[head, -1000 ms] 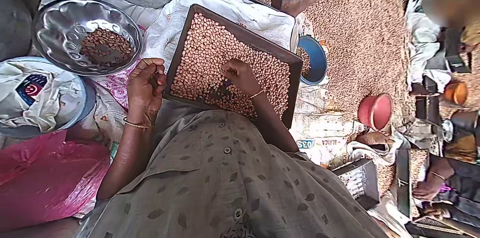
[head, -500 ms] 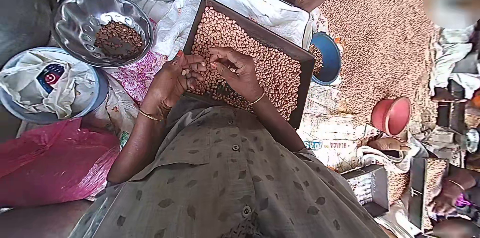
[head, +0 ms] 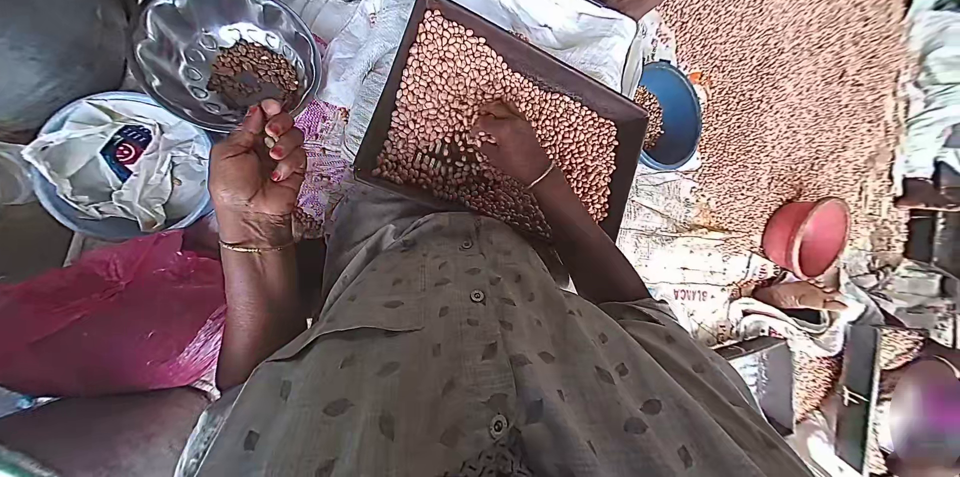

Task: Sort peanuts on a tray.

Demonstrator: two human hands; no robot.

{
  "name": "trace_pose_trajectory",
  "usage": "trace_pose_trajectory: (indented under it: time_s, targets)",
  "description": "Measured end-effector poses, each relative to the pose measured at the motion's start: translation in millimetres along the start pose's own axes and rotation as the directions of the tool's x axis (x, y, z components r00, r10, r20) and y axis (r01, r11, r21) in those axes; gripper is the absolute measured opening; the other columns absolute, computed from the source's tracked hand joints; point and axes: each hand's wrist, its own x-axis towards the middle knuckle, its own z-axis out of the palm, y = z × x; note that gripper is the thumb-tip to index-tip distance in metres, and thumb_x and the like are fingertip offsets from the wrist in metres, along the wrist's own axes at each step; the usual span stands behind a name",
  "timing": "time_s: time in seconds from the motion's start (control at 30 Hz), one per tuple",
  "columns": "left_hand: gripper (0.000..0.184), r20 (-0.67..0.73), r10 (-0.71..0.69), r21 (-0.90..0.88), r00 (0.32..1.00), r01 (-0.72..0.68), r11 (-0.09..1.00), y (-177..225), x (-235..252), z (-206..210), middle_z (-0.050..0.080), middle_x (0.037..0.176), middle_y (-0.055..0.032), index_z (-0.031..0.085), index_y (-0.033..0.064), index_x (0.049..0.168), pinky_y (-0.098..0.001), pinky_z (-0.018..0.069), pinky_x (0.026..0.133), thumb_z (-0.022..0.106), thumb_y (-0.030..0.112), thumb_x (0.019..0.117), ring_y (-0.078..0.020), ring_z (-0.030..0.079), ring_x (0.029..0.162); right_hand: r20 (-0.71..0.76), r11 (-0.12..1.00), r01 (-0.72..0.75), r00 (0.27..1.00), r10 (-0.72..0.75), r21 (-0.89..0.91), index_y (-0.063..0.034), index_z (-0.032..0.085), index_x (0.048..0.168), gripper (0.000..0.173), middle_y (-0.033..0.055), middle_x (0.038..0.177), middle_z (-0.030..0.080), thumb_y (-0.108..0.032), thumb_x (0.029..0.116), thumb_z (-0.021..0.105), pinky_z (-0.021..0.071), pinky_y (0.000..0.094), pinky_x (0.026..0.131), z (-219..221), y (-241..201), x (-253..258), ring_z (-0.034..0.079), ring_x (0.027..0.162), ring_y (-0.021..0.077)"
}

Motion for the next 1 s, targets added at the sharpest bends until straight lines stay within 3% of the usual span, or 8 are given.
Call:
trace_pose_trajectory:
  time_s: [0.2, 0.3, 0.5, 0.67, 0.8, 0.87, 0.93, 1.0]
  targets:
    - [0.038, 0.042, -0.025, 0.042, 0.999, 0.024, 0.999, -4, 4, 8, 0.047, 0.064, 0.0106, 0.057, 0.0157, 0.100, -0.0088, 0.0315, 0.039, 0.023, 0.025, 0.1134, 0.0038, 0.037, 0.043, 0.115, 0.904, -0.218, 0.975, 0.189, 0.368, -0.0036, 0.073, 0.113, 0.020, 0.0094, 0.100, 0.072, -0.006, 0.0988, 0.059, 0.0558, 0.0296, 0.064, -82, 15, -47, 0.064, 0.070, 0.0105]
    - [0.034, 0.120, -0.063, 0.081, 0.991, 0.054, 0.995, -17, 10, 22, 0.048, 0.064, 0.0099, 0.060, 0.0140, 0.103, -0.0096, 0.0334, 0.039, 0.028, 0.021, 0.1127, 0.0030, 0.039, 0.043, 0.036, 0.892, -0.113, 0.993, 0.108, 0.437, -0.0019, 0.073, 0.115, 0.025, 0.0138, 0.127, 0.066, -0.002, 0.0980, 0.055, 0.0600, 0.0283, 0.072, -79, -1, -37, 0.069, 0.089, 0.0133]
    - [0.031, 0.254, -0.138, 0.116, 0.957, 0.112, 0.987, -42, 20, 30, 0.051, 0.067, 0.0094, 0.061, 0.0146, 0.107, -0.0095, 0.0368, 0.041, 0.030, 0.017, 0.1116, 0.0030, 0.043, 0.046, -0.028, 0.830, 0.259, 0.959, -0.283, 0.493, 0.0042, 0.074, 0.111, 0.032, 0.0199, 0.123, 0.070, 0.014, 0.0894, 0.053, 0.0534, 0.0397, 0.102, 4, -78, 17, 0.066, 0.119, 0.0285]
    - [0.029, 0.331, -0.168, 0.136, 0.929, 0.129, 0.982, -47, 24, 22, 0.046, 0.060, 0.0123, 0.062, 0.0180, 0.103, -0.0111, 0.0343, 0.039, 0.034, 0.020, 0.1110, 0.0030, 0.040, 0.043, 0.342, 0.904, 0.395, 0.837, -0.428, 0.166, -0.0070, 0.077, 0.111, 0.035, 0.0135, 0.121, 0.069, 0.008, 0.0912, 0.053, 0.0399, 0.0533, 0.108, 40, -94, 37, 0.057, 0.125, 0.0354]
    - [0.030, 0.372, -0.194, 0.299, 0.908, 0.081, 0.951, -49, 20, 25, 0.046, 0.060, 0.0132, 0.064, 0.0185, 0.102, -0.0108, 0.0319, 0.040, 0.035, 0.020, 0.1105, 0.0035, 0.038, 0.043, 0.269, 0.985, 0.169, 0.951, -0.152, -0.038, -0.0031, 0.076, 0.091, 0.018, 0.0152, 0.106, 0.072, -0.001, 0.0952, 0.059, 0.0382, 0.0568, 0.109, -7, -48, 17, 0.063, 0.114, 0.0359]
    - [0.029, 0.405, -0.221, 0.356, 0.887, 0.070, 0.932, -52, 23, 26, 0.047, 0.061, 0.0123, 0.066, 0.0171, 0.103, -0.0113, 0.0323, 0.040, 0.038, 0.019, 0.1098, 0.0025, 0.038, 0.044, -0.020, 0.994, 0.050, 0.999, -0.048, 0.094, 0.0000, 0.075, 0.084, 0.020, 0.0160, 0.102, 0.074, 0.009, 0.0853, 0.057, 0.0460, 0.0531, 0.102, -31, -9, -2, 0.067, 0.109, 0.0334]
    - [0.028, 0.426, -0.240, 0.367, 0.872, 0.075, 0.927, -54, 26, 26, 0.047, 0.062, 0.0119, 0.066, 0.0170, 0.104, -0.0113, 0.0326, 0.040, 0.039, 0.021, 0.1102, 0.0024, 0.039, 0.044, -0.242, 0.942, 0.023, 0.968, 0.062, 0.336, 0.0049, 0.073, 0.093, 0.027, 0.0169, 0.104, 0.074, 0.014, 0.0852, 0.048, 0.0553, 0.0396, 0.092, -47, 14, -25, 0.070, 0.102, 0.0244]
    - [0.029, 0.422, -0.233, 0.340, 0.876, 0.085, 0.937, -54, 28, 27, 0.047, 0.062, 0.0115, 0.065, 0.0163, 0.104, -0.0114, 0.0324, 0.040, 0.038, 0.021, 0.1108, 0.0022, 0.038, 0.044, -0.198, 0.773, -0.031, 0.959, 0.201, 0.634, 0.0065, 0.067, 0.111, 0.025, 0.0148, 0.111, 0.071, 0.007, 0.0947, 0.048, 0.0598, 0.0325, 0.085, -53, 9, -45, 0.070, 0.099, 0.0167]
